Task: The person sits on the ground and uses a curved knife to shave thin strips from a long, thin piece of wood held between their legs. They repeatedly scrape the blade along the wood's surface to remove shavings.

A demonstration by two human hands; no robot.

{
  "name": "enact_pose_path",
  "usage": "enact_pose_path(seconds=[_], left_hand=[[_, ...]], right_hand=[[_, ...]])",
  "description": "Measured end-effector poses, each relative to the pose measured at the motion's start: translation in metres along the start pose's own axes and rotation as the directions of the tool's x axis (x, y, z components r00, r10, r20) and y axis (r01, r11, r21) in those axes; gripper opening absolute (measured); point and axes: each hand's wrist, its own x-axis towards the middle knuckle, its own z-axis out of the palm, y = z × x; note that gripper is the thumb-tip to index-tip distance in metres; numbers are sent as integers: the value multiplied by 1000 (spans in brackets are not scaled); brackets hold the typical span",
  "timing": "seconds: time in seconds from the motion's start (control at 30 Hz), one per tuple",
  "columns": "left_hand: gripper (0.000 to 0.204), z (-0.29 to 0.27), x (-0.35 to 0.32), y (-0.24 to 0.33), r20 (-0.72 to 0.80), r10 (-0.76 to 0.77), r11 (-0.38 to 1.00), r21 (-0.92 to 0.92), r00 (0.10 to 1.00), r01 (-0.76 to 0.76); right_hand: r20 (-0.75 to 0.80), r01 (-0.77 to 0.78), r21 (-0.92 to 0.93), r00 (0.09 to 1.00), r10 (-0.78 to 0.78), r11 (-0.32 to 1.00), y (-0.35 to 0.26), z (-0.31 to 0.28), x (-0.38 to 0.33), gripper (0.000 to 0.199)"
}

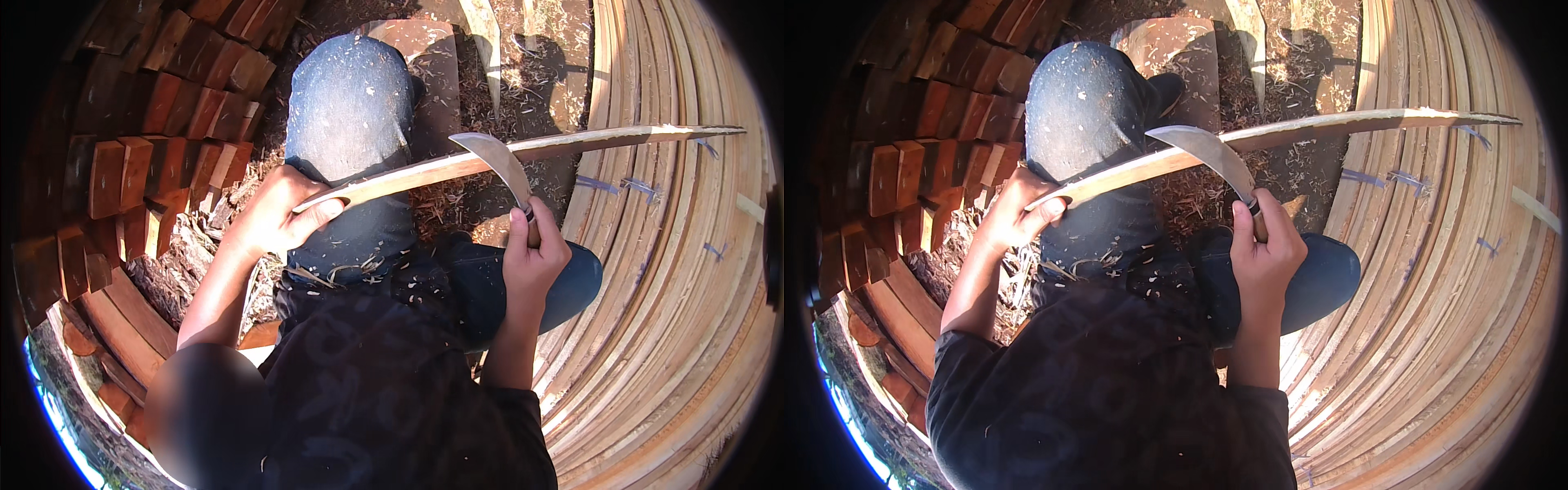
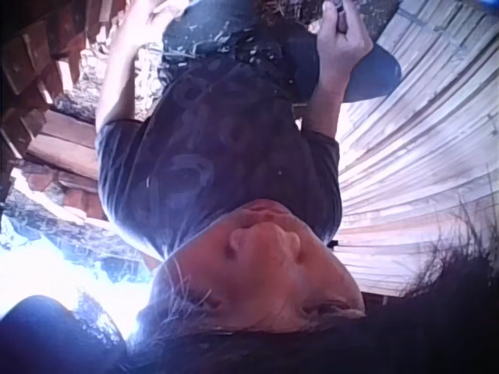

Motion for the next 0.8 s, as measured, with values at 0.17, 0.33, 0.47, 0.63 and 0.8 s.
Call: enact_pose_path(seconds=[0.17, 0.33, 0.47, 0.63, 0.8], left_hand=[[44, 0, 3, 3, 40, 49, 992, 117, 998, -54], [44, 4, 4, 5, 55, -8, 1000, -18, 998, 9], [45, 1, -11, 11, 21, 2, 999, 35, 1000, -3], [40, 6, -19, 15, -15, 40, 973, 228, 999, -36], [40, 25, -31, 57, 34, 39, 871, 489, 999, -51]], right_hand=[[-76, 40, -71, 996, -45, 997, -2, -12, 2, 20], [-418, -218, 6, 886, 200, 976, 55, -25, 1, 22], [-483, -368, 8, 813, 326, 930, 135, -116, -18, 28], [-270, -310, 338, 873, 407, 889, 81, -108, -58, 18], [49, -459, 627, 830, 555, 630, 54, -33, -97, 14]])
